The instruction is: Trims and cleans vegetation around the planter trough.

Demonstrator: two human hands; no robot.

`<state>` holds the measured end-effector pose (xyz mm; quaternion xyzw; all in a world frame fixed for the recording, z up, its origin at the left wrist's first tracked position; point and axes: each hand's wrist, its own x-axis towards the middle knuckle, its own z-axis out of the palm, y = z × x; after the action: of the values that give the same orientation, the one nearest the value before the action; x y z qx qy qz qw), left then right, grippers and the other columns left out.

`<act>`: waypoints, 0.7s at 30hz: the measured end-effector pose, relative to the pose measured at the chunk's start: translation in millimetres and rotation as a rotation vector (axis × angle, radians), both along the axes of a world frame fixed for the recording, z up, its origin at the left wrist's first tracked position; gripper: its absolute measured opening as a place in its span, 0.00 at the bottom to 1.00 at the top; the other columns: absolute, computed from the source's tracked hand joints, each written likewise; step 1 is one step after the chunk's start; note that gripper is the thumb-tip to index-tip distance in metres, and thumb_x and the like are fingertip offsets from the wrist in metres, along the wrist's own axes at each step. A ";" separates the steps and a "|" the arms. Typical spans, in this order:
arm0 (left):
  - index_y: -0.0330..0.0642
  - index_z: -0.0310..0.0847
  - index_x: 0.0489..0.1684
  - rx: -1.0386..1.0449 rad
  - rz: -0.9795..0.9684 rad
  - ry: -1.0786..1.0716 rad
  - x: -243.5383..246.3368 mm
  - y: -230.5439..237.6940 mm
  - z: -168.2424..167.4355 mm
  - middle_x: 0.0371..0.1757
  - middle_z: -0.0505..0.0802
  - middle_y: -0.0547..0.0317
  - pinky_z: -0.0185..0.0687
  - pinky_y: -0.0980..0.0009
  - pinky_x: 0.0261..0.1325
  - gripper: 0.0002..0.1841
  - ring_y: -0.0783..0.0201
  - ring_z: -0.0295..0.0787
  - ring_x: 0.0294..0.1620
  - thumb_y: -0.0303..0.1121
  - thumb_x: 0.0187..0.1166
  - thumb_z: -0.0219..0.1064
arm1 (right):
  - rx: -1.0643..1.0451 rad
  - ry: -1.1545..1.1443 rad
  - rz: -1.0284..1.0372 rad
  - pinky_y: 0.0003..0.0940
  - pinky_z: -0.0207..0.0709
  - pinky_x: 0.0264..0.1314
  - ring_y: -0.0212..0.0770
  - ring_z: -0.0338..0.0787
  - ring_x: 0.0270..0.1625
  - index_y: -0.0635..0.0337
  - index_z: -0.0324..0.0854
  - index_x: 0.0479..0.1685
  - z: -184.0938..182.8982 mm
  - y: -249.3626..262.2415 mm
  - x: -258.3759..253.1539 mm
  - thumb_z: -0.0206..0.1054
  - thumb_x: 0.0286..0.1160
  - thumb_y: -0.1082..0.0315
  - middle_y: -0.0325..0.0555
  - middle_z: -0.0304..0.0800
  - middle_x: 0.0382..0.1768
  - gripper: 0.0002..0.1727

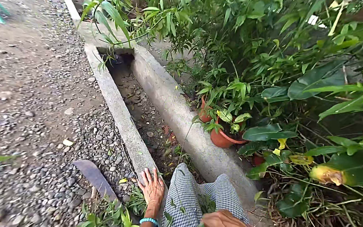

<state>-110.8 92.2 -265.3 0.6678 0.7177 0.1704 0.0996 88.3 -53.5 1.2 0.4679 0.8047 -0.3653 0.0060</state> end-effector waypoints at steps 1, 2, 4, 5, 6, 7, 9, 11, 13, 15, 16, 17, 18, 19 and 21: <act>0.50 0.63 0.91 0.011 -0.001 -0.006 -0.9 -0.6 -1.1 0.92 0.59 0.33 0.36 0.22 0.84 0.30 0.28 0.49 0.92 0.44 0.88 0.43 | 0.038 0.077 -0.046 0.59 0.83 0.49 0.58 0.94 0.42 0.69 0.89 0.42 2.3 21.8 -0.4 0.68 0.78 0.68 0.60 0.93 0.37 0.11; 0.49 0.65 0.90 0.042 -0.003 -0.017 -1.5 -1.0 -1.9 0.91 0.60 0.31 0.38 0.21 0.83 0.30 0.26 0.50 0.91 0.44 0.87 0.44 | 0.039 0.123 -0.130 0.57 0.82 0.50 0.56 0.93 0.42 0.71 0.88 0.43 9.1 45.8 -0.1 0.69 0.78 0.68 0.60 0.92 0.36 0.12; 0.48 0.64 0.90 0.027 -0.021 -0.044 -2.4 -2.3 4.3 0.92 0.59 0.31 0.38 0.21 0.83 0.31 0.27 0.49 0.92 0.44 0.87 0.45 | 0.091 0.151 -0.365 0.47 0.80 0.49 0.46 0.89 0.40 0.70 0.87 0.45 22.2 93.4 4.1 0.71 0.76 0.64 0.55 0.90 0.34 0.14; 0.47 0.62 0.91 -0.004 -0.033 -0.057 -2.8 -2.1 7.6 0.92 0.57 0.30 0.35 0.21 0.84 0.31 0.27 0.46 0.93 0.44 0.86 0.46 | 0.156 0.130 -0.480 0.46 0.80 0.49 0.45 0.88 0.40 0.69 0.86 0.46 26.2 117.7 7.6 0.71 0.75 0.64 0.54 0.90 0.35 0.14; 0.48 0.63 0.91 -0.008 -0.028 -0.047 -2.3 -1.1 7.4 0.92 0.57 0.31 0.37 0.22 0.84 0.31 0.28 0.47 0.93 0.44 0.86 0.45 | 0.216 0.082 -0.569 0.49 0.79 0.52 0.48 0.89 0.42 0.70 0.86 0.49 29.4 142.4 11.7 0.70 0.75 0.64 0.56 0.90 0.37 0.15; 0.48 0.63 0.91 -0.008 -0.026 -0.035 -2.2 0.0 6.1 0.92 0.57 0.31 0.38 0.22 0.84 0.31 0.28 0.47 0.93 0.44 0.87 0.45 | 0.248 0.011 -0.631 0.54 0.79 0.58 0.54 0.90 0.48 0.71 0.84 0.55 32.7 167.1 15.7 0.69 0.78 0.64 0.61 0.90 0.43 0.17; 0.48 0.65 0.90 0.018 -0.019 -0.011 -1.9 0.5 4.6 0.92 0.60 0.31 0.40 0.22 0.83 0.31 0.27 0.50 0.92 0.45 0.86 0.45 | 0.251 -0.150 -0.682 0.62 0.77 0.67 0.63 0.89 0.59 0.66 0.80 0.70 35.4 213.7 23.6 0.67 0.82 0.64 0.67 0.90 0.53 0.22; 0.47 0.67 0.88 0.039 -0.005 0.011 -0.9 1.2 5.1 0.90 0.63 0.31 0.42 0.21 0.82 0.31 0.27 0.53 0.91 0.44 0.85 0.46 | 0.254 -0.313 -0.661 0.67 0.77 0.66 0.68 0.89 0.61 0.58 0.73 0.80 31.9 256.5 30.1 0.65 0.83 0.65 0.68 0.89 0.56 0.27; 0.49 0.68 0.88 0.024 0.013 0.023 1.1 1.4 4.8 0.91 0.63 0.33 0.45 0.22 0.82 0.31 0.27 0.54 0.91 0.44 0.84 0.45 | 0.283 -0.447 -0.609 0.70 0.77 0.62 0.71 0.88 0.62 0.58 0.68 0.84 27.6 295.2 34.4 0.64 0.80 0.69 0.70 0.89 0.58 0.31; 0.49 0.69 0.88 0.036 0.025 0.022 1.2 1.2 3.3 0.90 0.63 0.32 0.46 0.21 0.80 0.31 0.27 0.55 0.90 0.46 0.84 0.44 | 0.319 -0.538 -0.554 0.70 0.77 0.59 0.73 0.87 0.62 0.66 0.70 0.80 18.8 334.5 39.6 0.64 0.79 0.70 0.73 0.87 0.58 0.28; 0.48 0.69 0.87 0.048 0.025 0.015 0.9 0.5 3.5 0.90 0.64 0.30 0.47 0.20 0.79 0.32 0.26 0.55 0.90 0.46 0.84 0.43 | 0.329 -0.565 -0.537 0.71 0.77 0.60 0.74 0.87 0.63 0.69 0.70 0.78 13.3 354.1 43.0 0.64 0.79 0.71 0.75 0.86 0.59 0.27; 0.46 0.70 0.87 0.059 0.021 0.010 0.4 0.2 3.9 0.89 0.65 0.29 0.48 0.19 0.78 0.32 0.24 0.56 0.89 0.46 0.83 0.43 | 0.324 -0.590 -0.536 0.71 0.76 0.61 0.75 0.86 0.64 0.71 0.70 0.77 8.3 372.9 46.1 0.63 0.80 0.70 0.76 0.85 0.60 0.27; 0.44 0.70 0.86 0.063 0.014 0.005 -0.3 0.3 4.2 0.88 0.65 0.27 0.47 0.18 0.78 0.32 0.22 0.57 0.88 0.46 0.83 0.43 | 0.317 -0.616 -0.544 0.70 0.77 0.61 0.74 0.86 0.64 0.71 0.69 0.78 3.4 390.5 49.6 0.63 0.81 0.70 0.75 0.85 0.61 0.27; 0.44 0.70 0.86 0.058 0.010 0.005 -0.7 0.5 5.1 0.87 0.66 0.25 0.47 0.18 0.77 0.32 0.21 0.57 0.87 0.46 0.83 0.43 | 0.306 -0.631 -0.556 0.70 0.77 0.61 0.75 0.87 0.64 0.72 0.66 0.80 -2.0 407.1 54.3 0.64 0.80 0.70 0.76 0.85 0.61 0.29; 0.44 0.69 0.87 0.008 0.005 0.007 -0.6 0.0 11.1 0.87 0.65 0.23 0.45 0.18 0.79 0.32 0.19 0.57 0.87 0.45 0.84 0.44 | 0.291 -0.667 -0.569 0.68 0.79 0.61 0.74 0.88 0.63 0.70 0.54 0.88 -14.3 438.1 66.6 0.62 0.81 0.72 0.75 0.85 0.61 0.36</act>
<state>-111.3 92.3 -254.2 0.6669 0.7192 0.1710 0.0938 154.9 384.6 -13.1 0.7583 0.6411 -0.0652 0.0985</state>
